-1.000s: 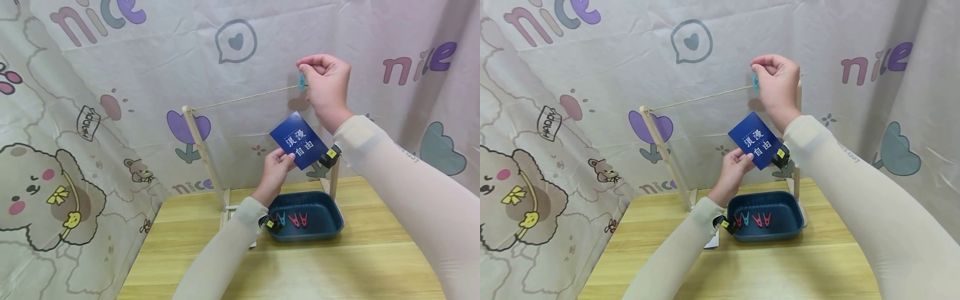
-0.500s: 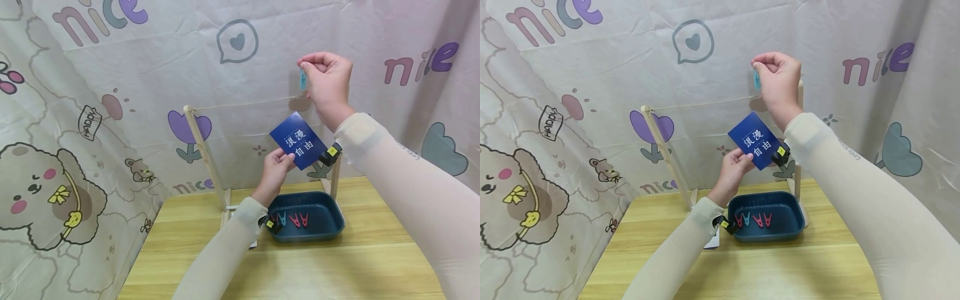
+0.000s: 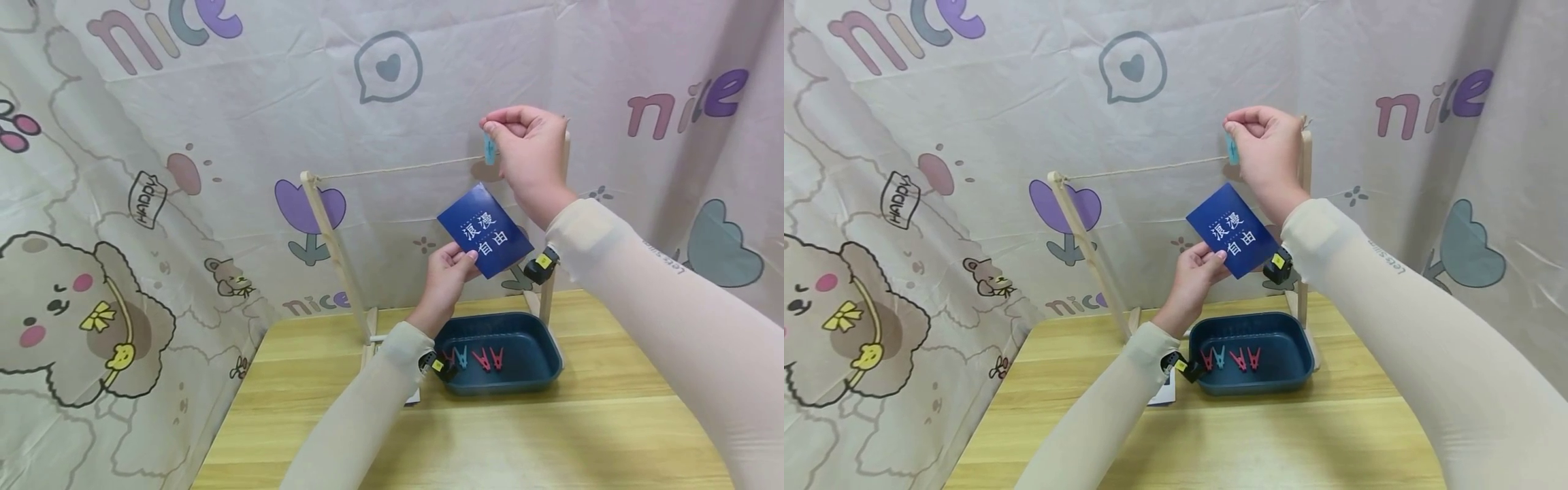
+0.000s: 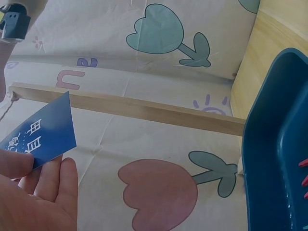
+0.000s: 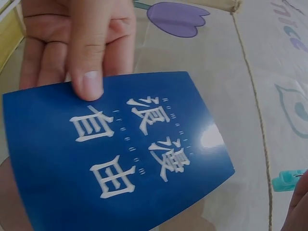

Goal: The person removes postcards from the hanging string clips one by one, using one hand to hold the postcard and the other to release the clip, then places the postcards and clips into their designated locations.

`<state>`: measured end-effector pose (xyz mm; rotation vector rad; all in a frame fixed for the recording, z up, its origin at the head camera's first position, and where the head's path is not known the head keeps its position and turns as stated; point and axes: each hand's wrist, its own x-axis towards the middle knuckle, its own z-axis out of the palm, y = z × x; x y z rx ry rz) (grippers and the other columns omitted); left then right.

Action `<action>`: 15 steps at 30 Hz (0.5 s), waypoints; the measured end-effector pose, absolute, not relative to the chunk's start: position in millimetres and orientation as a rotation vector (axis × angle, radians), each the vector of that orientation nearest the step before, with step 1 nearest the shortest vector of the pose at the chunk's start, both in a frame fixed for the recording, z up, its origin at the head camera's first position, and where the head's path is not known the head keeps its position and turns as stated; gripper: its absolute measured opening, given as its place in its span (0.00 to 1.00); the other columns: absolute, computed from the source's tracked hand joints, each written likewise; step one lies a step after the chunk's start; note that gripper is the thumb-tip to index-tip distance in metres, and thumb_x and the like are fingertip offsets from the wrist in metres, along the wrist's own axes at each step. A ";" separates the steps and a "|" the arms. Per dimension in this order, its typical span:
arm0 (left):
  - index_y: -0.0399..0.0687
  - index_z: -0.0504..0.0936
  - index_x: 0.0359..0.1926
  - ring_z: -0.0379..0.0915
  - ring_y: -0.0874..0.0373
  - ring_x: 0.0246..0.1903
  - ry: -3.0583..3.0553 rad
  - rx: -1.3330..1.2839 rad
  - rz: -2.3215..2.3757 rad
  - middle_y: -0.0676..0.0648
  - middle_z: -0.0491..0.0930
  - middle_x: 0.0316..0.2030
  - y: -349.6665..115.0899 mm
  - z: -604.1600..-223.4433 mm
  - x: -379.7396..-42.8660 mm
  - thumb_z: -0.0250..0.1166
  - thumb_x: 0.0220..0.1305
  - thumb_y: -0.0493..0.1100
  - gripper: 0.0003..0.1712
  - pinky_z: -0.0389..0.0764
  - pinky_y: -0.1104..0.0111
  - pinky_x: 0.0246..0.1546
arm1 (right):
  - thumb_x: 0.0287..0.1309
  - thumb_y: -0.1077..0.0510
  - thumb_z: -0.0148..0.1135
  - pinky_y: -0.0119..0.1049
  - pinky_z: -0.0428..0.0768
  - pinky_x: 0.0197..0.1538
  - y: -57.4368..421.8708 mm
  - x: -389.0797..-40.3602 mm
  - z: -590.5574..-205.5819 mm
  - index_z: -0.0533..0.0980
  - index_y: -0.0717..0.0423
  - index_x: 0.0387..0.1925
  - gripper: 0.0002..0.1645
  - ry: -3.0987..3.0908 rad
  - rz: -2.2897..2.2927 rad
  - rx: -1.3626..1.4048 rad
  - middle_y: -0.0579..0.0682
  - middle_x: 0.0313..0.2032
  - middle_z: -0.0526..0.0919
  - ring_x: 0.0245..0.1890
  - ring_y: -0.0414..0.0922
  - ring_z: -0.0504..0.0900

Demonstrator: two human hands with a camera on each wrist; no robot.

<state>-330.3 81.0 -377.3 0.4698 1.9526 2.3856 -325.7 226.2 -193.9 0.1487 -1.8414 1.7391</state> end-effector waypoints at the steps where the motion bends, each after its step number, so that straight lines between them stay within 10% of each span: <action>1: 0.43 0.85 0.63 0.91 0.47 0.53 1.955 0.466 2.386 0.45 0.92 0.54 80.3 -377.1 -330.4 0.62 0.82 0.38 0.15 0.90 0.55 0.58 | 0.72 0.52 0.72 0.28 0.71 0.18 226.3 -325.9 -195.8 0.90 0.50 0.50 0.11 -1.857 1.724 0.139 0.46 0.49 0.94 0.26 0.40 0.79; 15: 0.41 0.84 0.65 0.92 0.47 0.50 1.989 0.456 2.367 0.43 0.92 0.54 70.6 -375.8 -331.4 0.63 0.81 0.37 0.17 0.92 0.59 0.52 | 0.70 0.49 0.75 0.28 0.73 0.16 234.1 -337.0 -217.8 0.90 0.51 0.50 0.14 -1.909 1.664 0.177 0.45 0.47 0.95 0.21 0.40 0.80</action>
